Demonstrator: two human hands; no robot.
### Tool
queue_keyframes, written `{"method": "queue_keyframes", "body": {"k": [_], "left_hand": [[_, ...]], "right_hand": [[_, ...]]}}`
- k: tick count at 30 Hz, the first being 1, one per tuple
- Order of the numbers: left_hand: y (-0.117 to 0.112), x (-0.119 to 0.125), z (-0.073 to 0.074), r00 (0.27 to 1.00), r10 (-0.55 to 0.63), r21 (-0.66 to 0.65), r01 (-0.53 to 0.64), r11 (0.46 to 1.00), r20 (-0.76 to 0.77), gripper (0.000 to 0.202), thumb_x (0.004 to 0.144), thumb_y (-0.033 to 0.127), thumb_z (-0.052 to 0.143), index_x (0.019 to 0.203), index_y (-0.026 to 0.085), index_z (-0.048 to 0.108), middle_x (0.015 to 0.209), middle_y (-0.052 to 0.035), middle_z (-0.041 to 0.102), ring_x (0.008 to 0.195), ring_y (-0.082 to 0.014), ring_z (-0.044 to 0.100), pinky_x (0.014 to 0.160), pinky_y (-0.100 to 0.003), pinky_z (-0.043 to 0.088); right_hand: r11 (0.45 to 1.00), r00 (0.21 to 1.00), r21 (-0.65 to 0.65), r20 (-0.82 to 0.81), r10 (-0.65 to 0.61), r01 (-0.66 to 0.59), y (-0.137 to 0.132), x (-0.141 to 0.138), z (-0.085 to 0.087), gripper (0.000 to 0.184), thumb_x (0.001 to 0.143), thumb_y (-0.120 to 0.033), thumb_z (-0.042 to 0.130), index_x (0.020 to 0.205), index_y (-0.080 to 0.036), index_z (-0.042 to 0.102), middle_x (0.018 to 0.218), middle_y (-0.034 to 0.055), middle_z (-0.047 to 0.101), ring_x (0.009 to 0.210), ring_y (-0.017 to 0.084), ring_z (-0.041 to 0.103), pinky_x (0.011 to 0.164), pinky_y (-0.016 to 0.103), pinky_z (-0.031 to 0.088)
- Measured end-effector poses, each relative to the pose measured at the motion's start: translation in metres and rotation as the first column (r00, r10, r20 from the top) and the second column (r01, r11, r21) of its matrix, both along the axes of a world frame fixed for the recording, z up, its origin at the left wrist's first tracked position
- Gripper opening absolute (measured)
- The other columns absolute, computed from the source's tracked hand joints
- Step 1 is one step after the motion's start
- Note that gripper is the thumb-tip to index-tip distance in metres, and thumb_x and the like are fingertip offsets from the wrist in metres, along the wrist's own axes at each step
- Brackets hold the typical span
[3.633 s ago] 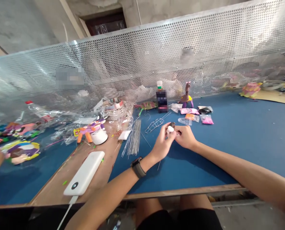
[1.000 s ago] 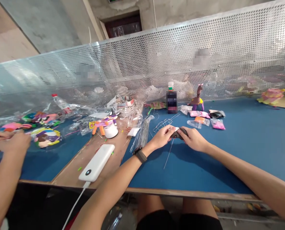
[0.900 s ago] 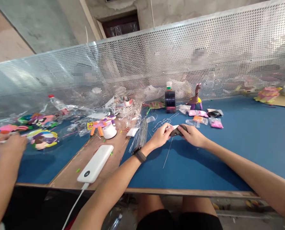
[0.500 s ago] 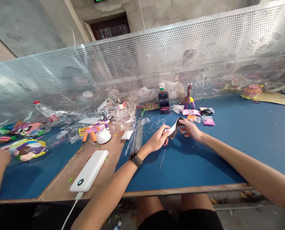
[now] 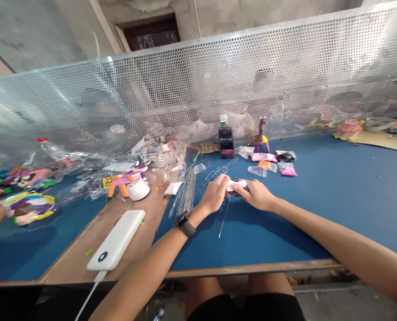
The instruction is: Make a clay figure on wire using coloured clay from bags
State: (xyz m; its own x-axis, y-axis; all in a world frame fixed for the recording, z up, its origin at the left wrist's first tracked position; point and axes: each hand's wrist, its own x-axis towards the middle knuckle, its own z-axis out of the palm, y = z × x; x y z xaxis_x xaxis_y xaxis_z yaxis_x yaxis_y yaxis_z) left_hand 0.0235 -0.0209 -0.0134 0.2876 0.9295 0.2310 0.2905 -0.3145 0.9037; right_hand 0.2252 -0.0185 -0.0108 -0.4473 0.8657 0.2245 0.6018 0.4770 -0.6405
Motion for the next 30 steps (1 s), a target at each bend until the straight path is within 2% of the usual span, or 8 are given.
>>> {"method": "queue_keyframes", "body": {"k": [3,7,11,14,19,23,26,30], "left_hand": [[-0.002,0.003,0.001,0.993,-0.109,-0.104,0.113,0.988,0.044,0.067,0.099,0.075,0.036,0.124,0.02,0.065,0.108,-0.0113,0.073,0.094,-0.0256,0.07,0.067,-0.032,0.057],[-0.011,0.011,0.005,0.963,-0.266,-0.053,0.268,0.962,0.037,0.072,0.104,0.069,0.029,0.149,0.018,0.052,0.124,-0.0148,0.071,0.108,-0.0279,0.07,0.091,-0.041,0.057],[-0.019,0.014,0.011,0.959,-0.208,0.133,0.235,0.963,-0.19,0.076,0.1,0.069,0.045,0.157,0.019,0.044,0.123,-0.0139,0.073,0.112,-0.0316,0.069,0.101,-0.046,0.053],[-0.021,0.015,0.011,0.94,-0.14,0.215,0.213,0.953,-0.31,0.077,0.096,0.065,0.058,0.159,0.024,0.042,0.14,-0.0146,0.066,0.128,-0.0344,0.063,0.109,-0.048,0.049],[-0.019,0.02,0.001,0.989,-0.115,0.109,0.125,0.986,-0.093,0.08,0.097,0.07,0.05,0.16,0.021,0.04,0.163,-0.0172,0.045,0.149,-0.0346,0.046,0.122,-0.051,0.037],[-0.011,0.023,-0.003,0.976,-0.104,-0.145,0.133,0.98,0.192,0.082,0.098,0.078,0.037,0.156,0.02,0.044,0.153,-0.0183,0.056,0.136,-0.0342,0.059,0.106,-0.05,0.054],[-0.002,0.02,-0.005,0.932,-0.131,-0.318,0.244,0.916,0.337,0.082,0.094,0.083,0.039,0.14,0.017,0.055,0.117,-0.0147,0.073,0.108,-0.0295,0.073,0.089,-0.046,0.062],[0.008,0.007,-0.004,0.92,-0.126,-0.349,0.264,0.899,0.37,0.068,0.09,0.077,0.058,0.119,0.016,0.066,0.093,-0.0078,0.074,0.093,-0.0226,0.075,0.084,-0.038,0.063]], "right_hand": [[0.999,1.0,-0.051,0.008,0.007,-0.006,-0.004,-0.001,0.002,0.072,0.103,-0.068,0.04,0.049,-0.022,0.054,0.045,0.0045,0.06,0.051,0.017,0.06,0.065,0.029,0.043],[0.971,0.984,-0.233,-0.18,-0.001,-0.041,-0.01,-0.006,0.003,0.079,0.103,-0.073,0.029,0.051,-0.02,0.058,0.043,0.0044,0.057,0.044,0.015,0.055,0.057,0.027,0.045],[0.889,0.906,-0.432,-0.42,-0.048,-0.153,-0.009,-0.01,0.0,0.081,0.099,-0.081,0.021,0.056,-0.02,0.053,0.047,0.0012,0.051,0.041,0.011,0.039,0.044,0.026,0.032],[0.863,0.873,-0.467,-0.483,-0.065,-0.194,-0.005,-0.01,-0.004,0.076,0.097,-0.083,0.024,0.059,-0.021,0.047,0.049,-0.0028,0.04,0.047,0.011,0.033,0.046,0.026,0.028],[0.921,0.88,-0.386,-0.455,-0.138,-0.055,0.0,-0.01,-0.009,0.067,0.096,-0.08,0.037,0.069,-0.02,0.049,0.056,-0.0032,0.043,0.054,0.012,0.038,0.052,0.028,0.031],[0.952,0.833,-0.287,-0.549,-0.074,-0.105,0.001,-0.012,-0.011,0.06,0.096,-0.076,0.043,0.104,-0.018,0.058,0.06,-0.0061,0.046,0.052,0.012,0.041,0.052,0.028,0.035],[0.968,0.806,-0.209,-0.591,-0.01,-0.142,-0.001,-0.01,-0.01,0.066,0.099,-0.067,0.05,0.143,-0.02,0.043,0.064,-0.0077,0.052,0.049,0.012,0.046,0.05,0.028,0.04],[0.955,0.789,-0.22,-0.614,0.023,-0.199,-0.002,-0.005,-0.004,0.069,0.098,-0.055,0.057,0.154,-0.022,0.034,0.071,-0.0054,0.06,0.049,0.012,0.054,0.047,0.026,0.04]]}}
